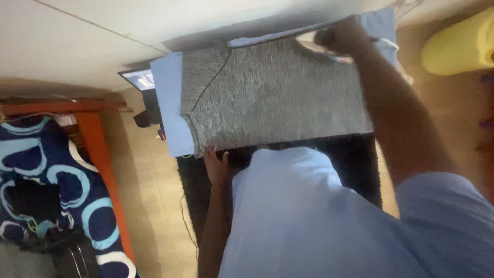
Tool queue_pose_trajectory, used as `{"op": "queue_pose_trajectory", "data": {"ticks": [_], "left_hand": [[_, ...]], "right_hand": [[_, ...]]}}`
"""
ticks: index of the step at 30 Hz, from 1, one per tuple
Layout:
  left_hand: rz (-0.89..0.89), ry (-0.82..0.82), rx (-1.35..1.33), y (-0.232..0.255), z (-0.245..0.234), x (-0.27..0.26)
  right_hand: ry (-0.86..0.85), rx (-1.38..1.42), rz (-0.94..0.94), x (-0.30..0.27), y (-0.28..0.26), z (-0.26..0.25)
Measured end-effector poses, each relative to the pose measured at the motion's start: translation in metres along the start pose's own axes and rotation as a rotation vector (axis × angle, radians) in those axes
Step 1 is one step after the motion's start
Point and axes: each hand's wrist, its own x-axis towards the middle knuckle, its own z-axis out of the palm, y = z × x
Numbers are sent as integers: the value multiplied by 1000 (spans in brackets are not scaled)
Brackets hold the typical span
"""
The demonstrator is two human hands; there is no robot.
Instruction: The person irons a grey garment on a blue surface using an iron, moving it across different sections of the fabric while holding the edges.
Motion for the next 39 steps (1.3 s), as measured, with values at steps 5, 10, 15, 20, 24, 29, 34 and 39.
{"op": "queue_pose_trajectory", "data": {"ticks": [5,10,15,20,24,29,34,39], "left_hand": [[-137,65,-2,-26,15,-29],[-278,3,13,-35,31,-81],[-363,-117,31,-30,53,-93],[-228,-119,-97,-32,63,-62],[-193,15,-263,-15,52,-23],[-481,181,-515,-12,43,0],[-646,290,-882,-43,51,36],[-481,326,-868,-77,47,36]], "right_hand": [[130,-9,-230,61,-50,57],[-121,53,-81,37,-99,38],[-316,0,-226,-16,-91,8],[-193,140,-195,-31,-52,26],[-376,1,-39,-73,-51,26],[-306,-18,-260,-84,-37,51],[-247,105,-35,-67,-45,70],[-288,-34,-210,-103,-93,109]]}}
